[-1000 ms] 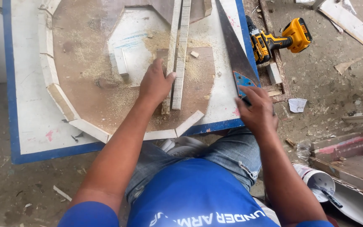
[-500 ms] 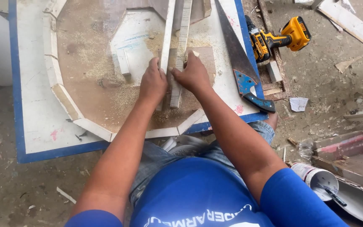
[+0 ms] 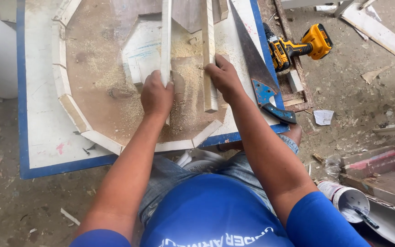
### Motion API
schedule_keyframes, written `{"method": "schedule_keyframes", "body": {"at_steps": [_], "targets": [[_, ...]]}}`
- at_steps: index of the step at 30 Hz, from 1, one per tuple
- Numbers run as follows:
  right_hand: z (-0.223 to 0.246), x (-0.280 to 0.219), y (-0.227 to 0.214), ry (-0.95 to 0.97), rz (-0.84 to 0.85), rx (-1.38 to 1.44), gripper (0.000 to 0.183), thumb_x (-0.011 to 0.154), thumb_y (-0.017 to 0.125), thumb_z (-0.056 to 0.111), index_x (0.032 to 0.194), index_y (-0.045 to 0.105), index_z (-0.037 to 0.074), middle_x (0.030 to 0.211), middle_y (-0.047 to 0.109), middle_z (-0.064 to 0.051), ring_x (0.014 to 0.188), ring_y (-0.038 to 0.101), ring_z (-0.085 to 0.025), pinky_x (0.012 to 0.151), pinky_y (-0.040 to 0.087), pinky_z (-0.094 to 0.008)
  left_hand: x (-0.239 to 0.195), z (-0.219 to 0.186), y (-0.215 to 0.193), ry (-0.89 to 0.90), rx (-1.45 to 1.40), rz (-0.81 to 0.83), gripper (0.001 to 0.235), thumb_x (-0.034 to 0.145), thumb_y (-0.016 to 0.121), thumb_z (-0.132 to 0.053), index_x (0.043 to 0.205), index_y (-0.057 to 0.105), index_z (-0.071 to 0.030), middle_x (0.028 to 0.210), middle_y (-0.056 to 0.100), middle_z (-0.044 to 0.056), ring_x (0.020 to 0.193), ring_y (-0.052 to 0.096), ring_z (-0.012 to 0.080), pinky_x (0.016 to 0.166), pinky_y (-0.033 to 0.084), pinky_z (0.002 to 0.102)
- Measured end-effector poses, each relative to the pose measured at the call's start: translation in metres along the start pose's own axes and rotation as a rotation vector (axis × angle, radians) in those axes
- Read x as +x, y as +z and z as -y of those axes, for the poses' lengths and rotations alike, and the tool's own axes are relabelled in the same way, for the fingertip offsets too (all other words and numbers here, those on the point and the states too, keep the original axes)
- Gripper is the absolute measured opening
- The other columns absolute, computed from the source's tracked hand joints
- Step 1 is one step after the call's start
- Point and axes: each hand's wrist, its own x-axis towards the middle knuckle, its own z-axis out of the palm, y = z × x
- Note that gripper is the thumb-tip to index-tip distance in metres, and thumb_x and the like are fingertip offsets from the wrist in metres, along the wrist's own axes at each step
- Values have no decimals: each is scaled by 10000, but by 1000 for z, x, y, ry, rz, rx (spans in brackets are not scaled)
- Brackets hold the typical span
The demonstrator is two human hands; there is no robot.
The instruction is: Using a hand saw to cut small strips of material and fitting them into a template on a workbench.
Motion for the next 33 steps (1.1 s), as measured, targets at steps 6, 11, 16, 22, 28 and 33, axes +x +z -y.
{"method": "schedule_keyframes", "body": {"at_steps": [6, 11, 16, 22, 28, 33], "targets": [[0, -15, -6, 68, -30, 237, 422, 843, 612, 214, 1225, 682, 48, 929, 658, -168, 838, 669, -263, 754, 594, -426, -14, -22, -13, 143, 150, -90, 325, 908, 698, -34, 1224, 634, 4, 1046, 652, 176, 1055, 659, 338, 879, 572, 422], [15, -28, -11, 61, -52, 237, 472, 847, 632, 224, 1273, 653, 22, 909, 675, -140, 711, 659, -220, 675, 611, -360, -28, -25, 12, 524, -86, 240, 206, 987, 644, -80, 1184, 703, -91, 1001, 695, 135, 1035, 679, 308, 923, 566, 375], [-11, -6, -19, 52, -103, 150, 419, 829, 656, 175, 1234, 705, 76, 833, 699, -110, 671, 706, -187, 608, 635, -324, -34, -32, 31, 567, 32, 448, 233, 903, 691, -257, 1049, 767, -92, 1144, 734, 128, 1165, 665, 353, 922, 591, 446], [13, -20, -32, -141, -107, 93, 384, 911, 719, 163, 1267, 688, 21, 848, 728, -143, 665, 752, -201, 575, 660, -351, -33, -40, 28, 542, 168, 488, 268, 970, 564, -289, 1121, 759, -183, 1146, 719, 59, 1140, 659, 295, 895, 582, 410], [27, -49, -54, -371, -112, 124, 626, 945, 788, 205, 1484, 509, 52, 1171, 704, -99, 891, 643, -136, 704, 640, -256, -34, -58, 1, 431, 47, 710, 457, 1063, 384, -372, 1297, 643, -77, 1315, 641, 97, 1235, 535, 312, 991, 458, 487], [27, -51, -53, -295, -388, -141, 249, 914, 758, 164, 1097, 608, 86, 897, 653, -20, 781, 608, -125, 676, 603, -282, -41, -71, -24, 394, 16, 777, 505, 1005, 508, -476, 1309, 597, -83, 1356, 584, 105, 1241, 520, 283, 1035, 439, 452]]}}
